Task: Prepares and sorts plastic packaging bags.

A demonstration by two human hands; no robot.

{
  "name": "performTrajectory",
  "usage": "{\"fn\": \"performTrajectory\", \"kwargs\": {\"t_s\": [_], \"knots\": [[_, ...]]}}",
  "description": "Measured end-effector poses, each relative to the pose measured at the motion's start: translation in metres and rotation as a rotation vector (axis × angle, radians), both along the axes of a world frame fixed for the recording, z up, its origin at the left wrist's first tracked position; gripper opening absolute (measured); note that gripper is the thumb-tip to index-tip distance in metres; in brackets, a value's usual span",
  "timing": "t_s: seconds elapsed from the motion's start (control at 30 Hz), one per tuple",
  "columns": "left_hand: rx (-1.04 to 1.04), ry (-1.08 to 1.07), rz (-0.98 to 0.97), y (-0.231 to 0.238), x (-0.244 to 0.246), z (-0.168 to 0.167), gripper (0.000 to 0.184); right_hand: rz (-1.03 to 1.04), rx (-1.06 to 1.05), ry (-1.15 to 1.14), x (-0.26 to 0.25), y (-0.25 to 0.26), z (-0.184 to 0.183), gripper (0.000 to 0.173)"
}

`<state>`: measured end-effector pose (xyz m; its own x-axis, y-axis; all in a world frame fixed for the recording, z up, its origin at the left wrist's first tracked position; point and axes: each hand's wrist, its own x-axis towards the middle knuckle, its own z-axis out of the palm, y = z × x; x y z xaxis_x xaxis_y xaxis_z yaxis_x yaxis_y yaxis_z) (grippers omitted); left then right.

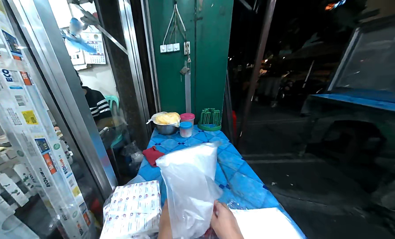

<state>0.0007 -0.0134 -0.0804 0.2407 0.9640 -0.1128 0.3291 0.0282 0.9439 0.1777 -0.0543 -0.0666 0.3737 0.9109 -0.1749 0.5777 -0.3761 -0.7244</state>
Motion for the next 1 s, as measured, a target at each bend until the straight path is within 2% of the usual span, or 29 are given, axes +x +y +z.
{"fn": "performTrajectory", "kwargs": {"t_s": [0.07, 0.17, 0.23, 0.27, 0.33, 0.4, 0.47, 0.5, 0.53, 0.57, 0.6, 0.63, 0.67, 0.7, 0.77, 0.8, 0.9, 0.97, 1.0], "knots": [[-0.023, -0.039, 0.054, 0.002, 0.006, 0.009, 0.043, 0.011, -0.010, -0.158, -0.006, -0.001, 0.006, 0.034], [-0.007, -0.064, 0.103, 0.006, 0.011, 0.016, 0.038, 0.030, 0.005, -0.294, -0.010, 0.003, 0.003, 0.034], [-0.136, 0.042, 0.056, -0.003, 0.011, 0.046, 0.040, 0.060, 0.008, -0.310, -0.008, 0.007, 0.003, 0.035], [-0.132, 0.100, 0.009, -0.002, 0.009, 0.053, 0.040, 0.084, 0.004, -0.301, -0.005, 0.009, 0.003, 0.037], [0.025, 0.040, -0.056, 0.014, 0.003, 0.034, 0.037, 0.133, -0.060, -0.248, 0.000, 0.014, 0.013, 0.039], [0.034, -0.125, -0.046, 0.025, 0.000, 0.020, 0.038, 0.167, -0.113, -0.183, 0.006, 0.021, 0.021, 0.034], [0.049, -0.308, -0.075, 0.026, -0.008, 0.007, 0.039, 0.207, -0.114, -0.115, 0.017, 0.032, 0.015, 0.036], [0.038, -0.292, -0.084, 0.011, -0.012, 0.020, 0.040, 0.216, -0.082, -0.077, 0.021, 0.037, 0.008, 0.037], [-0.019, -0.130, -0.050, -0.011, -0.010, 0.049, 0.041, 0.214, -0.050, -0.041, 0.023, 0.040, 0.001, 0.038], [-0.206, 0.077, 0.011, -0.025, 0.001, 0.090, 0.043, 0.208, -0.026, -0.013, 0.024, 0.043, -0.005, 0.039], [-0.378, 0.223, -0.027, -0.015, 0.007, 0.107, 0.046, 0.196, -0.015, 0.005, 0.023, 0.044, -0.008, 0.041], [0.051, 0.079, -0.179, 0.004, -0.015, 0.039, 0.040, 0.186, -0.024, 0.013, 0.022, 0.043, -0.010, 0.043], [0.286, -0.127, -0.235, 0.032, -0.021, -0.018, 0.040, 0.171, -0.040, 0.018, 0.021, 0.043, -0.010, 0.044], [0.313, -0.200, -0.204, 0.047, -0.017, -0.041, 0.039, 0.148, -0.048, 0.029, 0.019, 0.041, -0.010, 0.043], [0.054, -0.066, -0.032, 0.041, -0.003, -0.018, 0.038, 0.108, -0.059, 0.058, 0.017, 0.040, -0.013, 0.041], [-0.010, -0.014, 0.010, 0.039, 0.001, -0.008, 0.039, 0.105, -0.072, 0.063, 0.018, 0.040, -0.013, 0.041], [0.042, -0.083, 0.031, 0.032, -0.001, -0.003, 0.039, 0.097, -0.109, 0.017, 0.018, 0.030, 0.001, 0.047], [0.043, -0.124, 0.084, 0.021, 0.002, 0.013, 0.039, 0.049, -0.009, -0.033, 0.014, 0.016, 0.010, 0.046], [0.101, -0.076, 0.109, 0.013, 0.007, 0.023, 0.036, 0.040, 0.049, -0.047, 0.010, 0.008, 0.013, 0.043]]}}
